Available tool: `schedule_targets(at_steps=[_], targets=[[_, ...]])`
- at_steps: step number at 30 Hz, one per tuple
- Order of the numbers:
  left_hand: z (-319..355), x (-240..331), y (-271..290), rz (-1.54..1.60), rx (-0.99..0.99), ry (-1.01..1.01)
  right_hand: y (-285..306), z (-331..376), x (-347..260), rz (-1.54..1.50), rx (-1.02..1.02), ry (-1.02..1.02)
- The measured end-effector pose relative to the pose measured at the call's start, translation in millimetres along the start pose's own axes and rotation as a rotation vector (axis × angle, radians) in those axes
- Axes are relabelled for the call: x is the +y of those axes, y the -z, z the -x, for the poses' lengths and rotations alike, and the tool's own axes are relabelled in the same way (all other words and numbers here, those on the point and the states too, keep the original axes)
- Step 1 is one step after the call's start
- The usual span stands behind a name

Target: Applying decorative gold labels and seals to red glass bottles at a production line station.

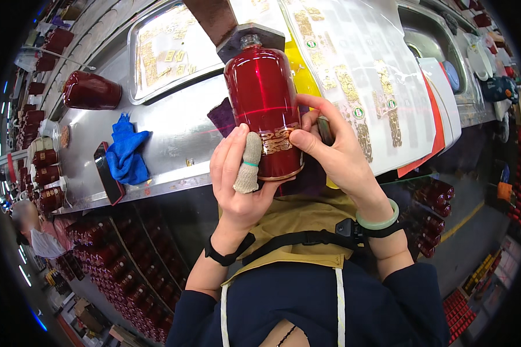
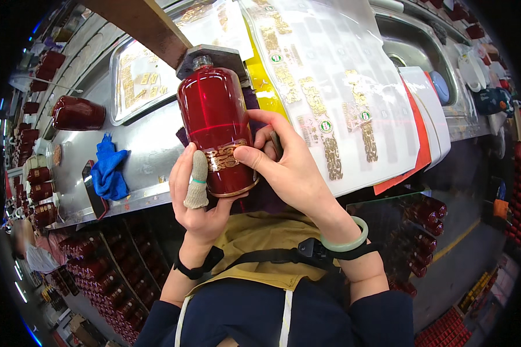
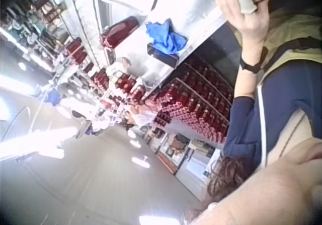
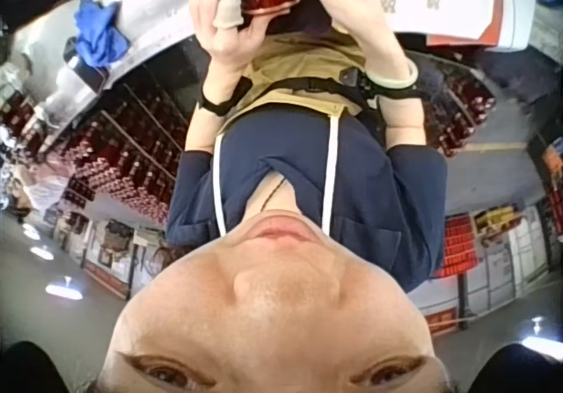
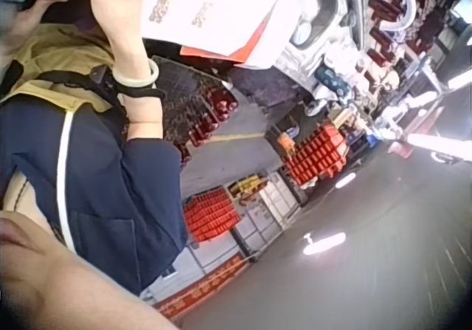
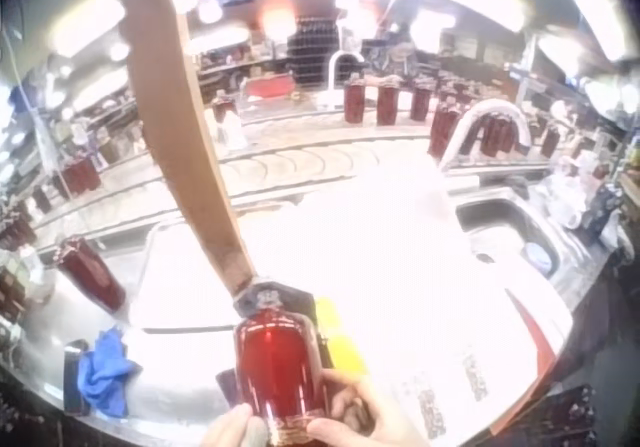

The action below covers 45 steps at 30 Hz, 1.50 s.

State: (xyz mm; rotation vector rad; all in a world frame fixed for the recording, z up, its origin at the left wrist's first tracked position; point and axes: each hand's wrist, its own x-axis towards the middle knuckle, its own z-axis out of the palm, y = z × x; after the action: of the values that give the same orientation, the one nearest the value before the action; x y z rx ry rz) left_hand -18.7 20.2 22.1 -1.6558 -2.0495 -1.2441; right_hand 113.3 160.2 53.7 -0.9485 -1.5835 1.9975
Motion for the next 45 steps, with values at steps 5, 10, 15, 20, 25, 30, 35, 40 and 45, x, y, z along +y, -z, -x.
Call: schedule_targets(at_steps=[5, 10, 15, 20, 25, 30, 35, 40, 45], targets=[[0, 0, 0, 0.003, 0.003, -0.008, 2, -2, 3, -0.034, -0.013, 0.008], [2, -2, 1, -0.005, -0.030, -0.040, 4, -2, 3, -0.041, -0.007, 0.004], [-8, 17, 6, -0.124, -0.160, -0.011, 15, 2, -8, -0.261, 0.015, -0.064], [-17, 39, -4, -0.240, -0.232, 0.017, 20, -1, -9, -0.212, 0.147, 0.132], [-10, 27, 1, -0.151, -0.102, 0.013, 3, 8, -19, 0.018, 0.253, 0.358], [-3, 4, 4, 0.097, -0.123, 0.261, 8, 4, 8, 0.277, 0.282, 0.289], [-1, -13, 0, 0.315, -0.322, 0.546, -1, 8, -16, 0.265, 0.303, 0.330], [-8, -17, 1, 0.402, -0.332, 0.614, -2, 7, 2, 0.335, 0.267, 0.286], [-5, -19, -1, 0.351, -0.357, 0.567, -2, 11, -18, 0.180, 0.299, 0.437]])
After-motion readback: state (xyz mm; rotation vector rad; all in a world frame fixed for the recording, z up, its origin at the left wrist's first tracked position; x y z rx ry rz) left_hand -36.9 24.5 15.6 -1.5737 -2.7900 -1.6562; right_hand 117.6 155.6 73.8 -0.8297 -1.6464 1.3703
